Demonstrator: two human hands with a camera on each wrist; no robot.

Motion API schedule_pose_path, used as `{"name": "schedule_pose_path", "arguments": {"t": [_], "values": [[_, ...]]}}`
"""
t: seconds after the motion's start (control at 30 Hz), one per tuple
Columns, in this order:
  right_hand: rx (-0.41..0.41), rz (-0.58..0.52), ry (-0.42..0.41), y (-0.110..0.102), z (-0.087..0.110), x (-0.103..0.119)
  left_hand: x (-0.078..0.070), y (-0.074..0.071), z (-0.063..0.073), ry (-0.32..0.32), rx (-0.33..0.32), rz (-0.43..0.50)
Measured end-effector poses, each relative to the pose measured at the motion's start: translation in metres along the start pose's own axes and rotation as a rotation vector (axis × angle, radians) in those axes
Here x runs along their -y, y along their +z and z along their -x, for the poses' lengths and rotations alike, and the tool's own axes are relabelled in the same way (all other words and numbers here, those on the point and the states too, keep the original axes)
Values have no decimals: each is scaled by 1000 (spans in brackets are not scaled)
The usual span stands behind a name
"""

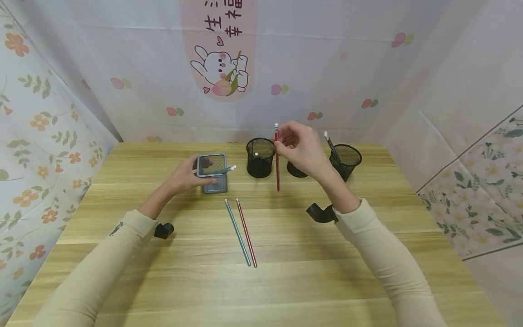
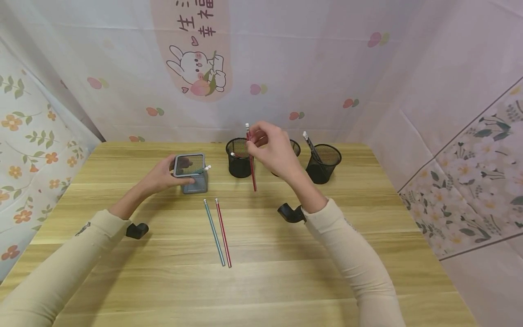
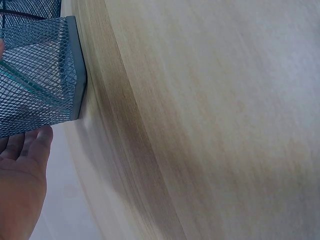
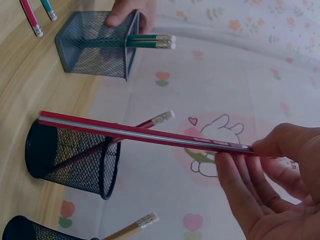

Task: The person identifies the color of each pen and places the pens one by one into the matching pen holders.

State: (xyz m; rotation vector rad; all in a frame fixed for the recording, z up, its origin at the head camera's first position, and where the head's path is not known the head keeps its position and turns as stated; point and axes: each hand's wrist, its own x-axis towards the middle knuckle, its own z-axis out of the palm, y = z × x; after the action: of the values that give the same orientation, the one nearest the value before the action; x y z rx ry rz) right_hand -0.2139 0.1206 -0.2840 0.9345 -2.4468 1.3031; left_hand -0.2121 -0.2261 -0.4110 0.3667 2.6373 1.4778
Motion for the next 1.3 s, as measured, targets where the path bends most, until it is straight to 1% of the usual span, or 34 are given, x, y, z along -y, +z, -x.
{"name": "schedule_pose_path", "arguments": {"t": [0.13, 0.23, 0.4, 0.5, 0.7, 0.83, 0.9, 1.0, 1.17, 1.3], "values": [[-57, -8, -43, -2, -2, 2, -1, -1, 1, -5, -4, -7], [-89, -16, -61, -3, -2, 4, -1, 0, 1, -4, -2, -8], [-135, -74, -92, -4, -2, 5, 0, 0, 2, -2, 3, -7], [-167, -107, -143, -4, -3, 4, -1, 1, 2, -5, 4, -5], [-220, -135, -261, -2, -4, 3, -2, 1, 2, 0, 4, 10], [-241, -152, -342, 1, -4, 3, -2, 1, 1, 5, 6, 26], [-239, -157, -379, 4, -4, 0, -2, 0, 1, 4, 5, 27], [-246, -139, -414, 8, -4, -4, -2, 0, 1, 5, 5, 32], [-249, -135, -440, 17, -4, -13, -2, 0, 1, 12, 6, 33], [-239, -131, -430, 22, -2, -18, -2, 0, 1, 13, 5, 29]]}}
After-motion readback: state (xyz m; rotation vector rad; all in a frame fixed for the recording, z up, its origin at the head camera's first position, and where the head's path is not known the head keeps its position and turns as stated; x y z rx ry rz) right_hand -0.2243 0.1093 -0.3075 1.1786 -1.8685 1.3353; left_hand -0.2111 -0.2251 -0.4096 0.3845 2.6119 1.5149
